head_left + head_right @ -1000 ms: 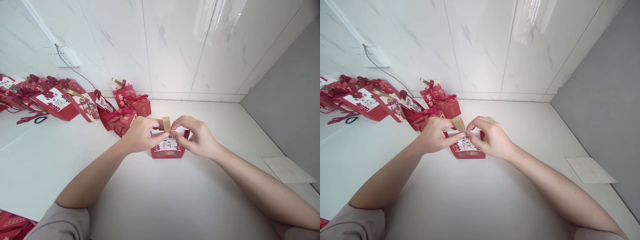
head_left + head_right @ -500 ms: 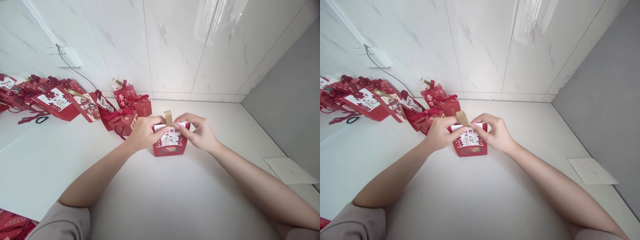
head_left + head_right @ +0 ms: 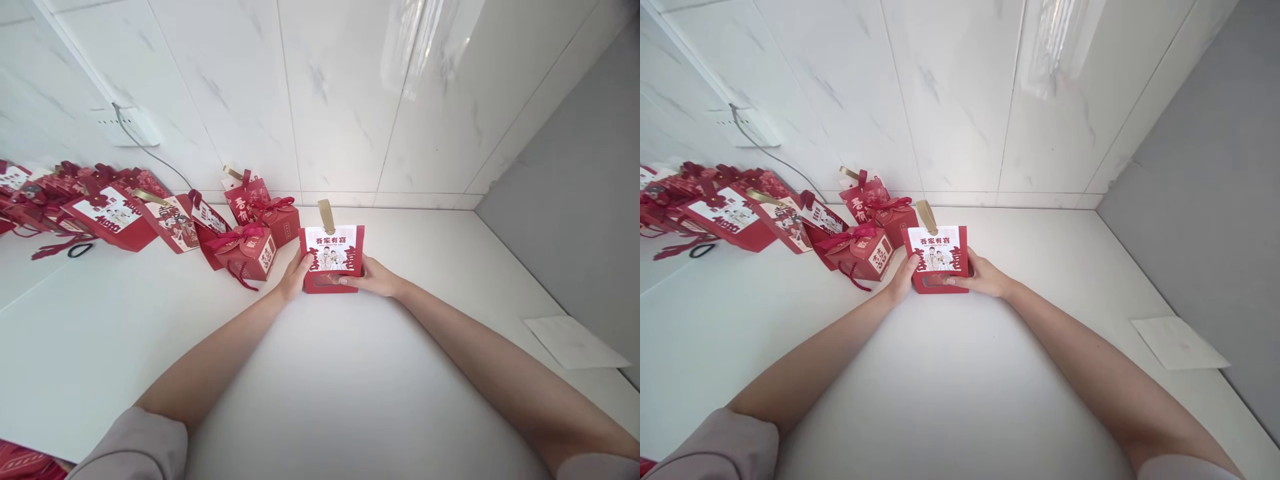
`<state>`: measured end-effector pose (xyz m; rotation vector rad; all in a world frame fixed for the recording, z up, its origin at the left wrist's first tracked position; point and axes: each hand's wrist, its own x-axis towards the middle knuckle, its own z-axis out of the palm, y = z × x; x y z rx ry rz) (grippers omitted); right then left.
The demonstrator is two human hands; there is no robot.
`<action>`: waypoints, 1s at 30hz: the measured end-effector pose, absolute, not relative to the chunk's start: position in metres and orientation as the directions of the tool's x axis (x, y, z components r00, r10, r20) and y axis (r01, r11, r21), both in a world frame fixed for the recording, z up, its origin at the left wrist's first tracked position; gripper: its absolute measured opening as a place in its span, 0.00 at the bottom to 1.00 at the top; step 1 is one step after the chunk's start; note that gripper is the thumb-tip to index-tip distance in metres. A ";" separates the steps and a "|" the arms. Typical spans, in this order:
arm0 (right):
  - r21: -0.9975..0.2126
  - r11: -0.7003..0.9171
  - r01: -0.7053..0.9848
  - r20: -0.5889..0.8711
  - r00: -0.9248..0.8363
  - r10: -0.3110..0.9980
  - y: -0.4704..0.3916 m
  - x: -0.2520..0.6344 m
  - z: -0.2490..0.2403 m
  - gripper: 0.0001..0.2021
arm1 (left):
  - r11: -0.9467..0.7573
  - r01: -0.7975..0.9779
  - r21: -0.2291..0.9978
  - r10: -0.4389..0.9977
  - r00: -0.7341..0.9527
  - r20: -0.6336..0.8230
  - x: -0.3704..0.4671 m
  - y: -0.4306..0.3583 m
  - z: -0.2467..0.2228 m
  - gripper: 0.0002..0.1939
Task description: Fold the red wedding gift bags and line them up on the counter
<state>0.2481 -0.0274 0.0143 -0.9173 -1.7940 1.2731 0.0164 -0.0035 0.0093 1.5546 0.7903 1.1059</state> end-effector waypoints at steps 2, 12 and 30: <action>-0.964 0.234 0.130 0.154 -0.442 0.884 -0.026 0.247 0.014 0.35 | -0.228 -0.033 0.973 0.893 0.390 0.223 0.015 0.000 0.012 0.33; -0.978 0.207 -0.034 0.199 -0.462 0.864 -0.022 0.254 0.018 0.33 | -0.269 0.107 0.957 0.926 0.302 0.227 0.012 0.006 0.019 0.29; -0.968 0.242 0.070 0.183 -0.468 0.865 -0.021 0.257 0.011 0.31 | -0.267 0.102 0.958 0.924 0.310 0.224 0.011 0.003 0.015 0.30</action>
